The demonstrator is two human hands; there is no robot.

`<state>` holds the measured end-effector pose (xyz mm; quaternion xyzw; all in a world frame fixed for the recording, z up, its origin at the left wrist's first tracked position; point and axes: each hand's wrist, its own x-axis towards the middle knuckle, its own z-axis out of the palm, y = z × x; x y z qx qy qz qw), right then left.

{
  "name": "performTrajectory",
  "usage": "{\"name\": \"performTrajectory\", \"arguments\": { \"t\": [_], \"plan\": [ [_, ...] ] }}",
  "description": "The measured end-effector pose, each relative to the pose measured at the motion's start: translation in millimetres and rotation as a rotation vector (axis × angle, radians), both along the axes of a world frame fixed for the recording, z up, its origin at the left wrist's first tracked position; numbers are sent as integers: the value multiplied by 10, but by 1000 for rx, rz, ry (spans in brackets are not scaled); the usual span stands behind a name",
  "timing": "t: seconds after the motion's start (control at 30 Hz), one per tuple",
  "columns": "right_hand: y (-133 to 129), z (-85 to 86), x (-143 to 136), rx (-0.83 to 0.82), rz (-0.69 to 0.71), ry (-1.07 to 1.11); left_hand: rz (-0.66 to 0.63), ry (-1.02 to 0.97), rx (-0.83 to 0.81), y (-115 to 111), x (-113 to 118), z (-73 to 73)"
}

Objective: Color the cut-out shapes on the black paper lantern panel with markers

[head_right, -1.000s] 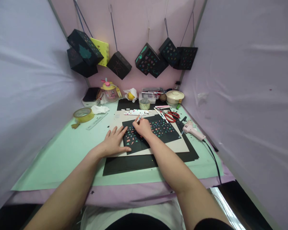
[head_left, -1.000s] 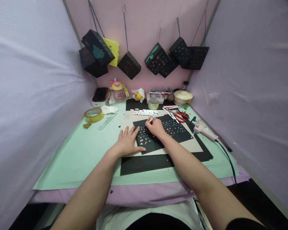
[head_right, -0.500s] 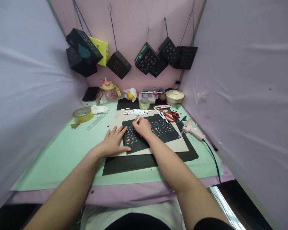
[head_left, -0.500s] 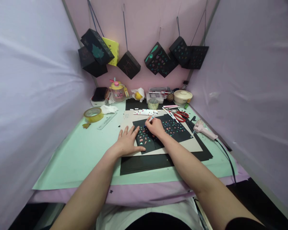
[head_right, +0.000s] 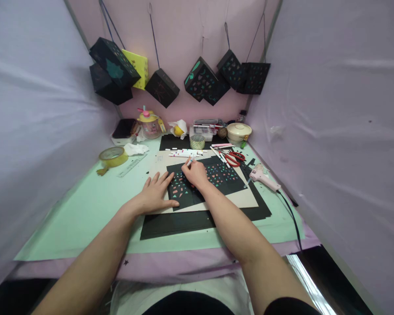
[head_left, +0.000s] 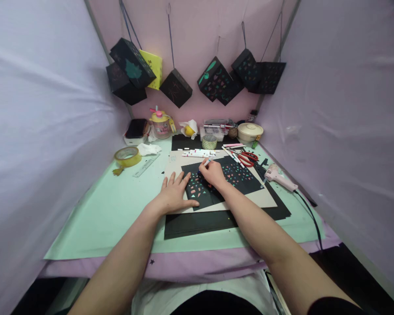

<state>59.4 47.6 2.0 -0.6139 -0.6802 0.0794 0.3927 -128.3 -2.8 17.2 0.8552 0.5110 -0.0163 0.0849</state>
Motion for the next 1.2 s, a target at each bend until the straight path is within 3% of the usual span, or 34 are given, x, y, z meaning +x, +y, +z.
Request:
{"name": "performTrajectory", "arguments": {
  "t": [0.23,0.43,1.2],
  "plan": [
    [-5,2,-6,3,30,17,4,9,-5,-8,-3,16],
    [-20,31,-4,-33,-23,22,3,8,-5,-15,7,33],
    [3,-11,-1,18,55,49,2,-4,0,-8,-1,16]
  ]
}}
